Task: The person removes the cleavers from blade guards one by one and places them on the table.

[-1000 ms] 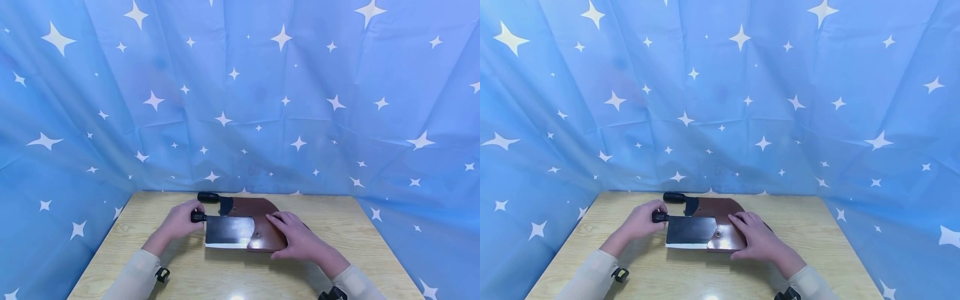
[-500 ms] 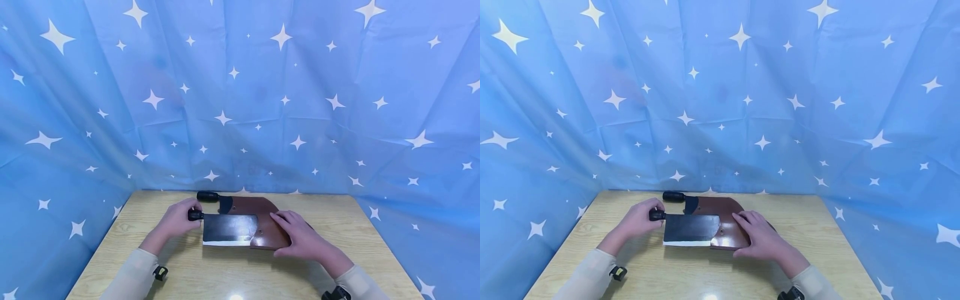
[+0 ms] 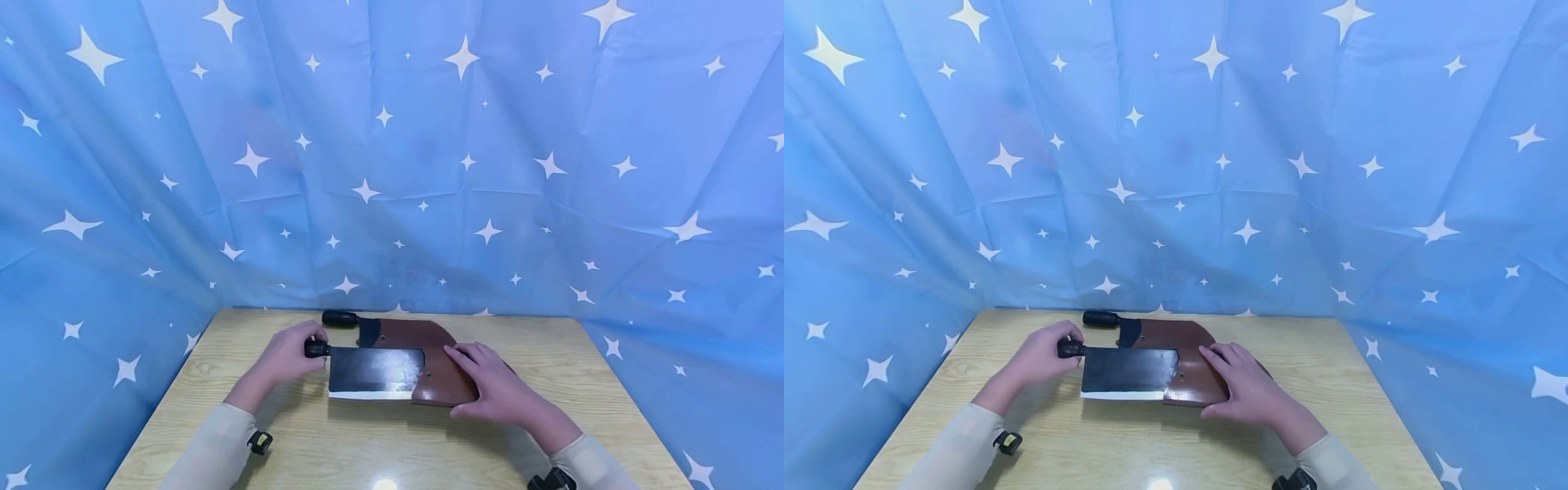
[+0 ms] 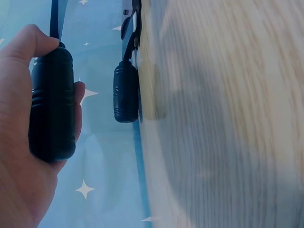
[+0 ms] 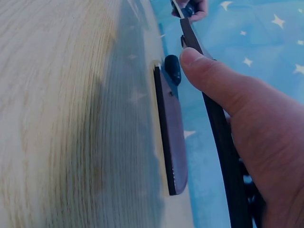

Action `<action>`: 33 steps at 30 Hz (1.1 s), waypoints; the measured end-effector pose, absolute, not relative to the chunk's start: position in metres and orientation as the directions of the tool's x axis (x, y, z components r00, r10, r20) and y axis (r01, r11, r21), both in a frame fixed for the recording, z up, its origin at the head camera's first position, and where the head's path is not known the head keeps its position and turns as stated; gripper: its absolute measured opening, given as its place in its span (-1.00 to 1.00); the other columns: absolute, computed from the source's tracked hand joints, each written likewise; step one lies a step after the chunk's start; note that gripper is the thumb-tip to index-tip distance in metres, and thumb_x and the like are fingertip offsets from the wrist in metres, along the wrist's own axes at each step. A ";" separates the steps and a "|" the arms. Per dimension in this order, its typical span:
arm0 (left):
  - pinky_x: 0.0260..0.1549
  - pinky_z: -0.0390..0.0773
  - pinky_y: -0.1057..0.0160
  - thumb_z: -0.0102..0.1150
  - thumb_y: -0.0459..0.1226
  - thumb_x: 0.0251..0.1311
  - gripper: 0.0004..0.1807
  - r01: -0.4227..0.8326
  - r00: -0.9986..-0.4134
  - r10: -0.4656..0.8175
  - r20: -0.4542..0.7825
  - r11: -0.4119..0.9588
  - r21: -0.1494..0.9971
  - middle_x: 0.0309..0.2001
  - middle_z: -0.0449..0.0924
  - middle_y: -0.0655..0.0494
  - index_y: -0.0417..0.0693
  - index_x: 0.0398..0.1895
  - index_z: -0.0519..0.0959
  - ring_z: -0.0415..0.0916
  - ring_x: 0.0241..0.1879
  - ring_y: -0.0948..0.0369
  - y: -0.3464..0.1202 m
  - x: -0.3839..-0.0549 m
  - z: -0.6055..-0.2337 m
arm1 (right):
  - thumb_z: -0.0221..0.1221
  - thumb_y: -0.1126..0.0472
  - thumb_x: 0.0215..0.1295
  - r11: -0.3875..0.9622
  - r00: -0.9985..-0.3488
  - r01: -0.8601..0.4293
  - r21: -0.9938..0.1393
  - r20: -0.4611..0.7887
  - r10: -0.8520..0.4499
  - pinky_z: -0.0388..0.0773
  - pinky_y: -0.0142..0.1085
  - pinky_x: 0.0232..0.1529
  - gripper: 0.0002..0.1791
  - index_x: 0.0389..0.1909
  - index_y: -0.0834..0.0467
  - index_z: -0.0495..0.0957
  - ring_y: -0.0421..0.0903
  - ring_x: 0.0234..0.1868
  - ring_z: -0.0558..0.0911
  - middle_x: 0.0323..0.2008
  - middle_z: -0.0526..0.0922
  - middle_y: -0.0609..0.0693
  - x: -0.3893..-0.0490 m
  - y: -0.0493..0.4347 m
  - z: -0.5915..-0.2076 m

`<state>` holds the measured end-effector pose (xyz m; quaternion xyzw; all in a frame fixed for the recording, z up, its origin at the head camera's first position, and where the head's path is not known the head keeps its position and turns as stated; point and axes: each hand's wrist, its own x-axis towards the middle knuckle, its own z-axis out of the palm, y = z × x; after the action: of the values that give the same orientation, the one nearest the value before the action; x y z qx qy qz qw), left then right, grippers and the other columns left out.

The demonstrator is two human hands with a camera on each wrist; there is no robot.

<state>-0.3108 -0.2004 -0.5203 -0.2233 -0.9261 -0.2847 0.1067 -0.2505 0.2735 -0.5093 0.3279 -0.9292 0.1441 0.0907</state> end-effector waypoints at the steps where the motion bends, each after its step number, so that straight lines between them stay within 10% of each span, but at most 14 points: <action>1: -0.05 0.65 -0.03 0.55 -0.18 0.02 -0.62 0.471 -0.879 0.350 0.324 0.741 0.478 -0.08 0.66 0.39 0.29 -0.08 0.66 0.63 -0.11 0.23 -0.201 -0.311 -0.520 | 0.66 -0.38 -0.02 0.742 -0.766 -0.638 -0.207 0.271 -0.583 0.41 0.28 0.44 0.35 0.74 0.03 0.27 0.26 0.51 0.42 0.52 0.46 0.15 -0.250 0.274 -0.509; 33: -0.07 0.65 -0.03 0.59 -0.26 0.05 -0.61 0.419 -0.908 0.322 0.269 0.728 0.542 -0.12 0.67 0.34 0.27 -0.09 0.65 0.62 -0.15 0.20 -0.233 -0.306 -0.528 | 0.76 -0.32 -0.20 0.779 -0.820 -0.571 -0.258 0.199 -0.536 0.45 0.33 0.40 0.35 0.68 -0.05 0.37 0.28 0.51 0.45 0.51 0.50 0.01 -0.251 0.312 -0.513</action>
<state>-0.3057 -0.2333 -0.5277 -0.1999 -0.9263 -0.3096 0.0782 -0.2512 0.3118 -0.5126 0.2941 -0.9414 0.1548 0.0574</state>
